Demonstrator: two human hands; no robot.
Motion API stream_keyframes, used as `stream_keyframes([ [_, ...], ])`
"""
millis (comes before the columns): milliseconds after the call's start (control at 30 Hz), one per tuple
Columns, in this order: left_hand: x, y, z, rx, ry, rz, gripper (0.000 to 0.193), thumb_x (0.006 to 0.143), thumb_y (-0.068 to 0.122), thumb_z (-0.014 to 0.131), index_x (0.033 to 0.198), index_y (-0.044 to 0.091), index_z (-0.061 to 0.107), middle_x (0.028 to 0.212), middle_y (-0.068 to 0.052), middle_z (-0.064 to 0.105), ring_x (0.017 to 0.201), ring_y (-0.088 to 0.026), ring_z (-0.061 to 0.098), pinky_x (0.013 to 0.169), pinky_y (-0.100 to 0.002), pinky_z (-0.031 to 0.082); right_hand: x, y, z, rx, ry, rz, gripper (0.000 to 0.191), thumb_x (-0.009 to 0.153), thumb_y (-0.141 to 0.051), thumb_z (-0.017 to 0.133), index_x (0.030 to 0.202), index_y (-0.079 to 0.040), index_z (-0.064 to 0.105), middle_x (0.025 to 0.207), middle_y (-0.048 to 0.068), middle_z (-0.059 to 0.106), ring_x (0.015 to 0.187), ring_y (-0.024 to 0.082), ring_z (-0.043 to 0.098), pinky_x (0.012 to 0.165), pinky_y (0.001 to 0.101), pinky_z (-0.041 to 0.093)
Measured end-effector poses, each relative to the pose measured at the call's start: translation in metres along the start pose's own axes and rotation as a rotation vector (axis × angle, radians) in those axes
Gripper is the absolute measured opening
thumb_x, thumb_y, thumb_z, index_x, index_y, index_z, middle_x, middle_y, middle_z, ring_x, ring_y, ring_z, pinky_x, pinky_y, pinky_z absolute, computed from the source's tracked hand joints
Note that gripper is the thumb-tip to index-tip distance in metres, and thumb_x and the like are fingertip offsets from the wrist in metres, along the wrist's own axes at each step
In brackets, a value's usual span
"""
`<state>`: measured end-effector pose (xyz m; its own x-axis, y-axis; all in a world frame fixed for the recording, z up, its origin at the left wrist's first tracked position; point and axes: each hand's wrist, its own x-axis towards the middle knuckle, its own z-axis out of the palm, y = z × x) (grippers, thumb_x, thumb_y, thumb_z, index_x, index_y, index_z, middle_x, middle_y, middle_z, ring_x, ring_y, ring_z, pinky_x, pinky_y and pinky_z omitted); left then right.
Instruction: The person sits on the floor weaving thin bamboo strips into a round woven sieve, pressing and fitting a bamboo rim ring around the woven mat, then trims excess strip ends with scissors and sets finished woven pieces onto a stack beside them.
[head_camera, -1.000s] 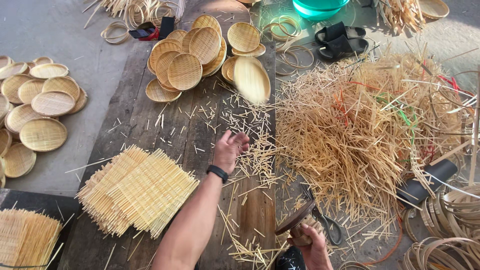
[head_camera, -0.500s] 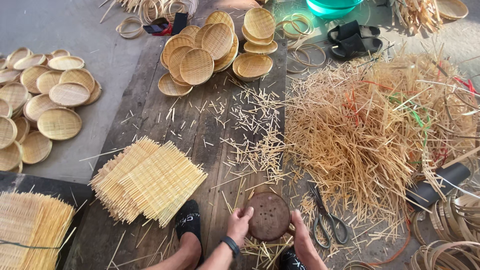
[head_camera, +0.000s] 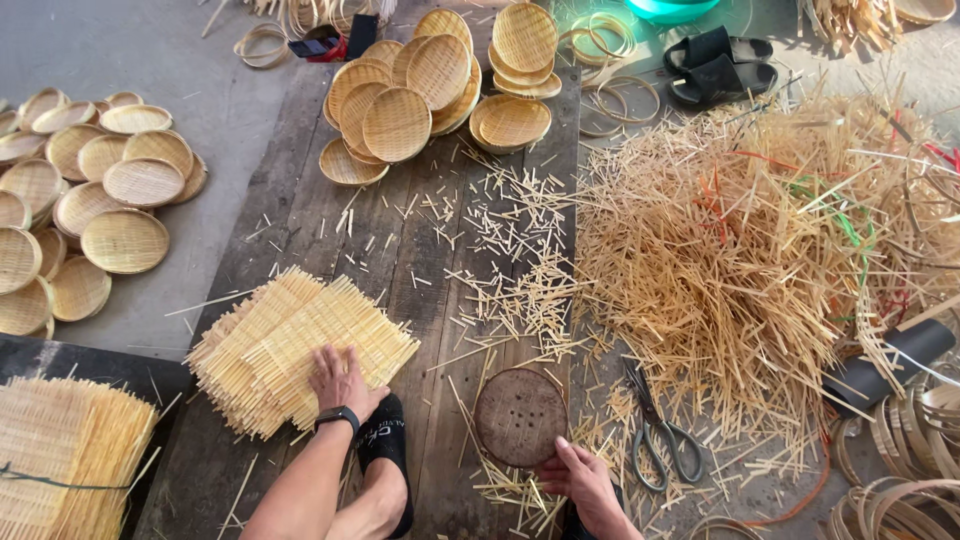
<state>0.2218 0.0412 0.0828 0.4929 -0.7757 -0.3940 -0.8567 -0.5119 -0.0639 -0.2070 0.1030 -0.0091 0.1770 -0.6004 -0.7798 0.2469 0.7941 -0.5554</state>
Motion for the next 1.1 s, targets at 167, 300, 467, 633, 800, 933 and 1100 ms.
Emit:
stream_keyframes([
  [167,0.009,-0.001,0.002,0.049,-0.067,-0.015,0.117,0.072,0.050,0.084,0.162,0.013,0.018,0.170,-0.024,0.001,0.156,-0.044,0.003,0.124,-0.059,0.017,0.006,0.008,-0.007,-0.007,0.067,0.101,0.051,0.094,-0.043,0.063,0.112,0.004,0.068,0.089,0.020,0.073,0.076,0.032,0.072,0.066,0.0454,0.061],
  [300,0.011,-0.005,-0.007,0.035,-0.065,0.109,0.089,0.076,0.042,0.078,0.152,0.018,0.039,0.165,-0.023,0.020,0.153,-0.044,0.019,0.121,-0.054,0.028,0.009,0.004,-0.008,0.088,0.025,0.142,0.045,0.092,-0.037,0.064,0.116,0.002,0.067,0.087,0.022,0.072,0.076,0.038,0.073,0.068,0.0498,0.062],
  [467,0.001,-0.009,-0.037,-0.164,0.215,0.319,0.043,0.086,0.023,0.060,0.128,0.013,0.063,0.124,-0.011,0.070,0.114,-0.029,0.067,0.096,-0.042,0.057,0.013,-0.001,-0.014,0.188,0.084,0.151,0.048,0.096,-0.038,0.061,0.118,0.004,0.067,0.084,0.018,0.068,0.072,0.033,0.069,0.064,0.0494,0.060],
  [633,-0.018,0.031,-0.074,-0.390,0.786,0.456,0.032,0.085,0.008,0.060,0.116,0.011,0.070,0.104,-0.012,0.076,0.090,-0.030,0.073,0.080,-0.043,0.059,0.013,-0.014,-0.021,0.156,0.116,-0.049,0.051,0.101,-0.041,0.054,0.118,0.005,0.068,0.084,0.013,0.068,0.074,0.028,0.066,0.065,0.0443,0.056],
  [800,-0.102,0.101,-0.022,-0.439,0.712,1.242,0.029,0.082,0.006,0.063,0.110,0.005,0.070,0.114,-0.015,0.075,0.106,-0.031,0.071,0.094,-0.044,0.057,-0.001,-0.052,-0.023,0.348,-0.182,-0.286,0.066,0.102,-0.054,0.038,0.121,0.003,0.066,0.089,0.014,0.072,0.082,0.027,0.069,0.074,0.0446,0.057],
  [933,-0.156,0.126,0.043,-0.389,0.378,1.512,0.030,0.090,0.010,0.068,0.119,0.007,0.071,0.132,-0.011,0.071,0.129,-0.028,0.066,0.112,-0.045,0.051,-0.008,-0.069,-0.010,0.252,0.046,-0.178,0.053,0.091,-0.037,0.056,0.128,0.001,0.060,0.111,0.018,0.076,0.098,0.029,0.072,0.088,0.0462,0.057],
  [1100,-0.136,0.108,0.072,-0.666,0.505,1.105,0.054,0.077,0.038,0.084,0.115,0.002,0.074,0.133,-0.025,0.061,0.127,-0.040,0.052,0.105,-0.053,0.040,-0.004,-0.065,0.002,-0.012,0.037,-0.202,0.048,0.084,-0.013,0.078,0.124,0.012,0.066,0.110,0.022,0.078,0.093,0.027,0.075,0.086,0.0416,0.059],
])
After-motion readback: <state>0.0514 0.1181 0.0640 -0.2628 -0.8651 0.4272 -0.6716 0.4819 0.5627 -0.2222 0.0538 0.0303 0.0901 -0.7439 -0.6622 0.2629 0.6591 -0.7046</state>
